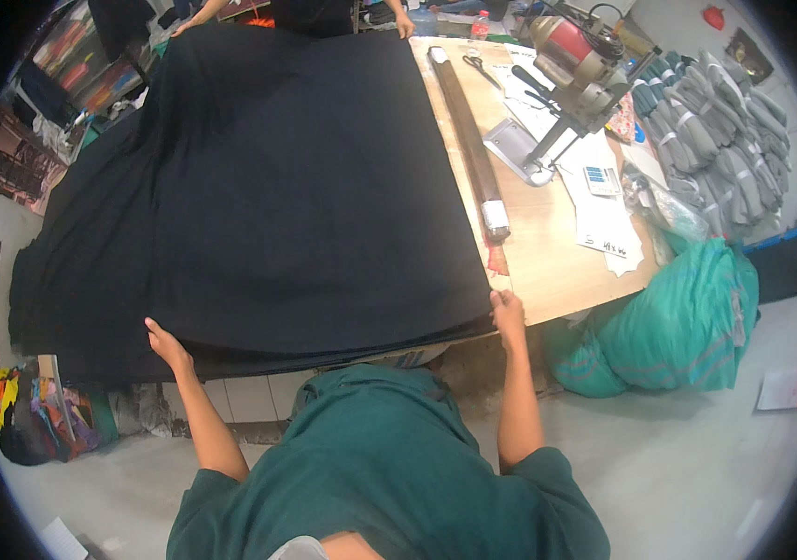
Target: The person uses a rotary cutter and a long metal ruler to cut a large piece of black fabric on a table. They repeatedly align the ruler, cut the fabric, and fold the material to prepare for subsequent cuts.
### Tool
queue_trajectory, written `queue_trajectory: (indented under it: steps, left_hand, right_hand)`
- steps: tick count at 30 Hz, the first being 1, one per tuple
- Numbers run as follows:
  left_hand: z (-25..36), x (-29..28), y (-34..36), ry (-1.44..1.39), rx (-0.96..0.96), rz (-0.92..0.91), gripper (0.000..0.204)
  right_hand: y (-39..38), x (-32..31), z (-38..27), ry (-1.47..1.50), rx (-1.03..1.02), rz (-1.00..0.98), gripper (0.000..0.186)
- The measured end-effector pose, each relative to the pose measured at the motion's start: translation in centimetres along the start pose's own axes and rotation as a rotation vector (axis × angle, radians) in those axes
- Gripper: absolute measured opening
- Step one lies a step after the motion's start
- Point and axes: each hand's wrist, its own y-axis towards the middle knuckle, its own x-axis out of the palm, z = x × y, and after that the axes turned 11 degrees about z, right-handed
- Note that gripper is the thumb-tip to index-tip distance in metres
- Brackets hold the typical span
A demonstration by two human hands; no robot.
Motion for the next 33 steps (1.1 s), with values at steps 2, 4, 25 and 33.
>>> queue_trajectory:
  steps: [2,4,25,33]
  left_hand:
    - [0.8,-0.5,1.2,0.089,0.051,0.040,0.071]
    - [1.9,-0.6,1.2,0.110,0.100,0.100,0.071]
    - [-12.8,-8.9,-0.8,0.290,-0.333,0.062,0.056]
    - [-12.0,-8.8,-1.4,0.281,-0.341,0.103,0.054]
  right_hand:
    - [0.8,-0.8,-3.3,0.033,-0.088,0.015,0.026]
    - [0.8,-1.6,-6.2,0.081,-0.221,0.114,0.028]
    - [-3.5,1.1,4.7,-0.401,-0.128,0.390,0.039]
    - [-3.7,0.7,4.9,-0.501,-0.179,0.425,0.043]
